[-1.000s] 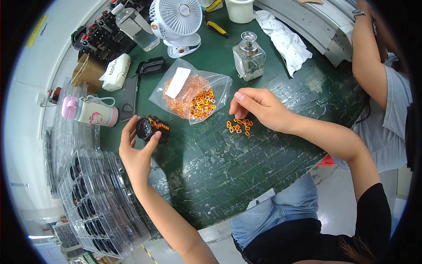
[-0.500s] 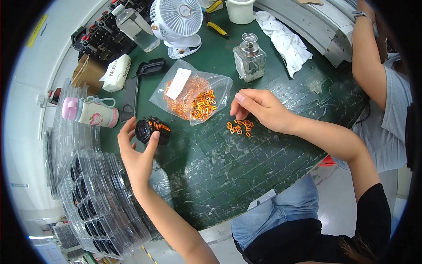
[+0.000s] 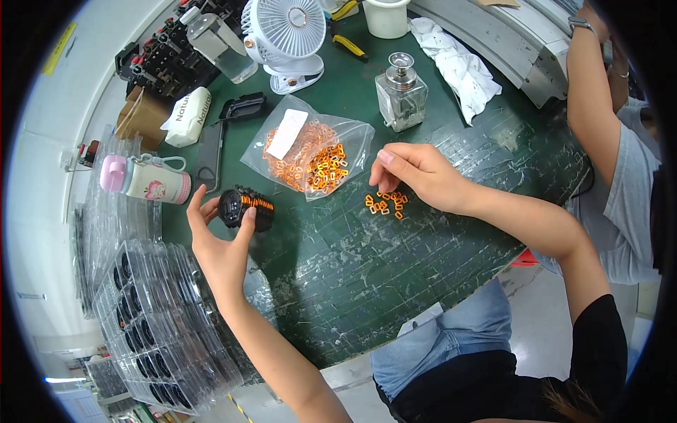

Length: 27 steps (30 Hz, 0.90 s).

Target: The person assembles small electronic components by hand, placing tiny gold parts into black plastic housings.

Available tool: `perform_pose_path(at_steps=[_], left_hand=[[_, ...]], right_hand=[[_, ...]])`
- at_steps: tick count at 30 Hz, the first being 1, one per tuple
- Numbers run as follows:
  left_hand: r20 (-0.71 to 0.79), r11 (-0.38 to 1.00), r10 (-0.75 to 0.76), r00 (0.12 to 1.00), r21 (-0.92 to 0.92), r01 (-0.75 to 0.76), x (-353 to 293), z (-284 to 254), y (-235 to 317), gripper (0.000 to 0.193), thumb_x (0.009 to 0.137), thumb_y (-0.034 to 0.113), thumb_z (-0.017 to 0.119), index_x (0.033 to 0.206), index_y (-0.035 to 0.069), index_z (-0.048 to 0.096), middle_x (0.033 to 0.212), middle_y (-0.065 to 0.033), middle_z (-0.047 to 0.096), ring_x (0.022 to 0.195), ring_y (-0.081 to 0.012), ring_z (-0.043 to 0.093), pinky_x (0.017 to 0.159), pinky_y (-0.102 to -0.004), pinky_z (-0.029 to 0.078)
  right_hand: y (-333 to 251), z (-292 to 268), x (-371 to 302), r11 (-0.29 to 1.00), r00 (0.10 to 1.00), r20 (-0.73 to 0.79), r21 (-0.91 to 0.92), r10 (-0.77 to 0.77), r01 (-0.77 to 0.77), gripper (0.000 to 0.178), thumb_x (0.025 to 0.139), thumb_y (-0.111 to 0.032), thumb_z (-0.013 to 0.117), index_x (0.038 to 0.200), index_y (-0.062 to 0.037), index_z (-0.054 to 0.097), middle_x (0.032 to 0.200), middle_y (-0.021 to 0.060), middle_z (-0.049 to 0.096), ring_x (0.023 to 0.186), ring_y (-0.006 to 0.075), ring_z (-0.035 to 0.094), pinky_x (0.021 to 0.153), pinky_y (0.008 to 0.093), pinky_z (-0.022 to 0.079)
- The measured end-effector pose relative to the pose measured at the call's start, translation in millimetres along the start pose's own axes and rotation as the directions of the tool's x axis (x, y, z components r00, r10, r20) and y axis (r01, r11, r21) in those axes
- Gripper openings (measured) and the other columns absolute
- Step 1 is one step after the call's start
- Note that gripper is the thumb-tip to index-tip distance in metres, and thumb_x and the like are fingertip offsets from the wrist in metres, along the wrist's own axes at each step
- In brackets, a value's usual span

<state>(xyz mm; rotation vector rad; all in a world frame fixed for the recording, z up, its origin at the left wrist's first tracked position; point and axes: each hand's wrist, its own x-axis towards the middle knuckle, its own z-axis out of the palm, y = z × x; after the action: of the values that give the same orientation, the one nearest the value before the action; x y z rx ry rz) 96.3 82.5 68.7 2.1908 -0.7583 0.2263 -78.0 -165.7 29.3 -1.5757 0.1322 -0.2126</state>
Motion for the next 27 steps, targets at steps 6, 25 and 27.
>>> perform_pose_path(at_steps=[6, 25, 27], left_hand=[[-0.055, 0.998, -0.017, 0.998, -0.054, 0.015, 1.8, -2.7, 2.7, 0.058, 0.074, 0.012, 0.078, 0.125, 0.001, 0.052, 0.107, -0.0117, 0.062, 0.1, -0.0206, 0.059, 0.093, -0.0348, 0.044], [0.83, 0.14, 0.206, 0.518, -0.549, 0.824, -34.9, 61.1, 46.3, 0.066, 0.085, 0.036, 0.069, 0.121, -0.014, 0.047, 0.11, -0.0221, 0.061, 0.097, -0.0283, 0.066, 0.084, -0.0339, 0.058], [0.85, 0.032, 0.195, 0.49, -0.504, 0.863, -38.0, 64.5, 41.7, 0.068, 0.086, 0.04, 0.067, 0.12, -0.015, 0.046, 0.109, -0.0239, 0.061, 0.096, -0.0312, 0.067, 0.08, -0.0341, 0.06]], right_hand=[[-2.1, 1.2, -1.2, 1.0, 1.0, -0.009, 0.0, -0.03, 0.03, 0.024, 0.101, -0.023, 0.044, 0.099, -0.0025, 0.057, 0.082, 0.0008, 0.058, 0.081, 0.0069, 0.056, 0.076, 0.0231, 0.047], [-15.3, 6.4, -11.3, 0.7, 0.781, 0.117, -0.378, -0.613, 0.606, 0.043, 0.08, -0.009, 0.072, 0.121, -0.0063, 0.059, 0.107, 0.0094, 0.058, 0.072, 0.0112, 0.057, 0.057, 0.0219, 0.049], [-13.6, 7.2, -10.5, 0.694, 0.771, 0.104, -0.372, -0.629, 0.616, 0.042, 0.08, -0.009, 0.072, 0.121, -0.0061, 0.059, 0.106, 0.0091, 0.058, 0.07, 0.0107, 0.056, 0.057, 0.022, 0.049]])
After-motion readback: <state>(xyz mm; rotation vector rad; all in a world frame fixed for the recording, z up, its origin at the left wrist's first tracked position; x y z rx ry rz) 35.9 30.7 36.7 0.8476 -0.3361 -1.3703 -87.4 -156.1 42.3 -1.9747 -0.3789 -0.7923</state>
